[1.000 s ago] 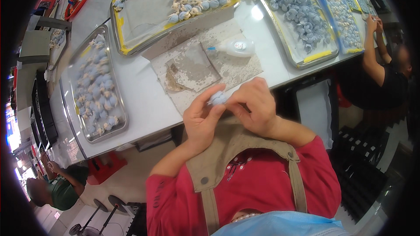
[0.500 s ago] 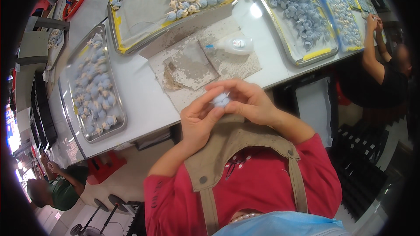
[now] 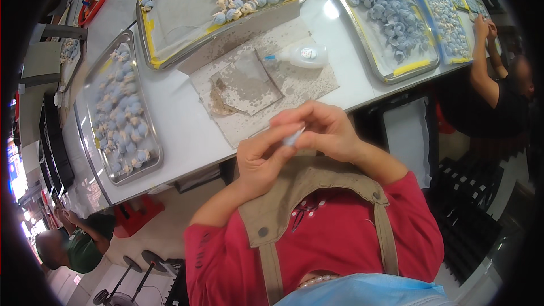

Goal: The person assembles small decorative items by applying glue to a light blue ball and attaching a small white piece. They repeat this process for multiple items, placing the finished pieces onto a tray.

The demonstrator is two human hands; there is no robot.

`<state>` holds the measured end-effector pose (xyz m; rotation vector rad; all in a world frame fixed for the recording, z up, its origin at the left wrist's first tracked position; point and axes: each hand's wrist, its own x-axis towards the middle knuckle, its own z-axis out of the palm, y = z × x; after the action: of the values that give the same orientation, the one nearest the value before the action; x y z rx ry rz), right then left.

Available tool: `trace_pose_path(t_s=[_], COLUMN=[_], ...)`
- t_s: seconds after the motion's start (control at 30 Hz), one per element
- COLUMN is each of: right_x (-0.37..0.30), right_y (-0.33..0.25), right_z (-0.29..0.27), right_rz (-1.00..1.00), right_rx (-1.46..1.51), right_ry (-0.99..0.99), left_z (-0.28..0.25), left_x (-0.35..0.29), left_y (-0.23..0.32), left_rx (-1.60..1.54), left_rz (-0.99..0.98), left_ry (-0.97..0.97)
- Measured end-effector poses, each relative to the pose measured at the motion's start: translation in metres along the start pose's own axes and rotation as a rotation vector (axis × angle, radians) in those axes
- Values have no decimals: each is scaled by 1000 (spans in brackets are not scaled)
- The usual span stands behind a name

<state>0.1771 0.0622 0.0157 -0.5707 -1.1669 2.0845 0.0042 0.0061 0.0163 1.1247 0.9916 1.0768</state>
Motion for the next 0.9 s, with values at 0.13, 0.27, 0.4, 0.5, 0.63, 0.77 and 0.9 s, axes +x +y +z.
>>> trace_pose_path(t_s=[0.13,0.27,0.4,0.5,0.63,0.77,0.9], right_x=[3,6,4,3,1,-1,-2], right_y=[2,1,3,3,3,8,8], right_z=[5,2,1,1,2,1,0], right_rz=[3,32,59,41,-23,-45,-23], right_rx=[125,33,68,2,-104,-89,-86], right_ry=[-36,-67,-67,-68,-72,-65,-54], left_z=[3,-3,-4,-2,-6,-7,-6], left_x=[4,6,5,3,2,2,3], left_y=[-7,-14,-14,-14,-12,-12,-13], left_rx=[-301,-265,-163,-214,-120,-88,-135], left_rz=[43,105,112,104,148,124,162], left_ry=[41,-30,-39,-34,-55,-55,-49])
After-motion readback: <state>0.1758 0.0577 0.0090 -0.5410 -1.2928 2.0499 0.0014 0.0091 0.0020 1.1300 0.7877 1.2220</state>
